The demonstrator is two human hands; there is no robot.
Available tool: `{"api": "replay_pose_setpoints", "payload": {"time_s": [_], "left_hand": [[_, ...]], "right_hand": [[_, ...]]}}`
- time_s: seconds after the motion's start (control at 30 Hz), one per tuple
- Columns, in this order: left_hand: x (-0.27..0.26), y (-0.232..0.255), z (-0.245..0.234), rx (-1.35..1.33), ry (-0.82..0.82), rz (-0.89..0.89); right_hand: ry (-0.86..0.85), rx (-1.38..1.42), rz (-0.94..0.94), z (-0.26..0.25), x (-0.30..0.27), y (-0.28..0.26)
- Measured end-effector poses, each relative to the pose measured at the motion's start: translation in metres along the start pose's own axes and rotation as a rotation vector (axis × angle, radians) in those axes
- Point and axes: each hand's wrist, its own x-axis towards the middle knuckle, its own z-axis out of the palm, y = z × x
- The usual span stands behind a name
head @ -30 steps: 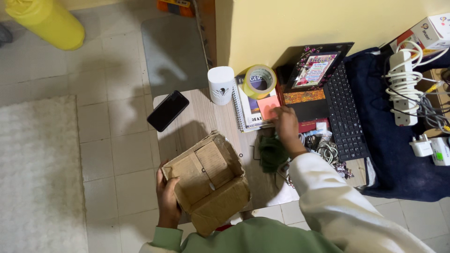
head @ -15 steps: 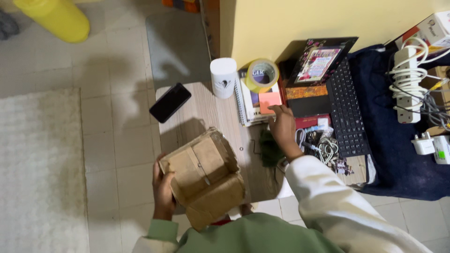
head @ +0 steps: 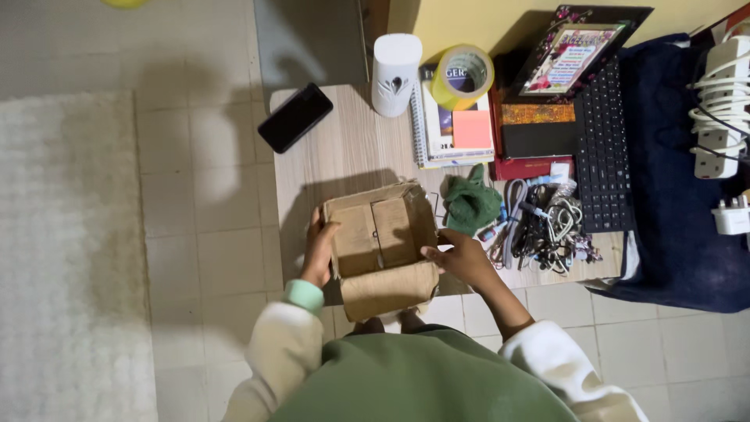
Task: The person uses a knife to cut through yellow tape and cardboard, then removes a green cloth from the box and places the empty box back on the table.
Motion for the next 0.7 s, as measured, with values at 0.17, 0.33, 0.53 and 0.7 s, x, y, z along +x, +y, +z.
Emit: {"api": "replay_pose_setpoints", "payload": {"time_s": [0.17, 0.33, 0.53, 0.7], "left_hand": [[0.01, -0.005, 0.006, 0.057, -0.025, -0.045], [0.01, 0.008, 0.004, 0.084, -0.049, -0.076], [-0.025, 0.04, -0.024, -0.055, -0.178, 0.059], [-0.052, 0.067, -0.097, -0.145, -0.09, 0.133]], "right_hand": [[0.056, 0.21, -0.233, 0.014, -0.023, 0.007], [0.269, -0.111, -0.39, 0.037, -0.039, -0.007], [0.437, -0.262, -0.58, 0.048, -0.063, -0.021], [0.236, -0.077, -0.882, 0.062, -0.048, -0.04]]}}
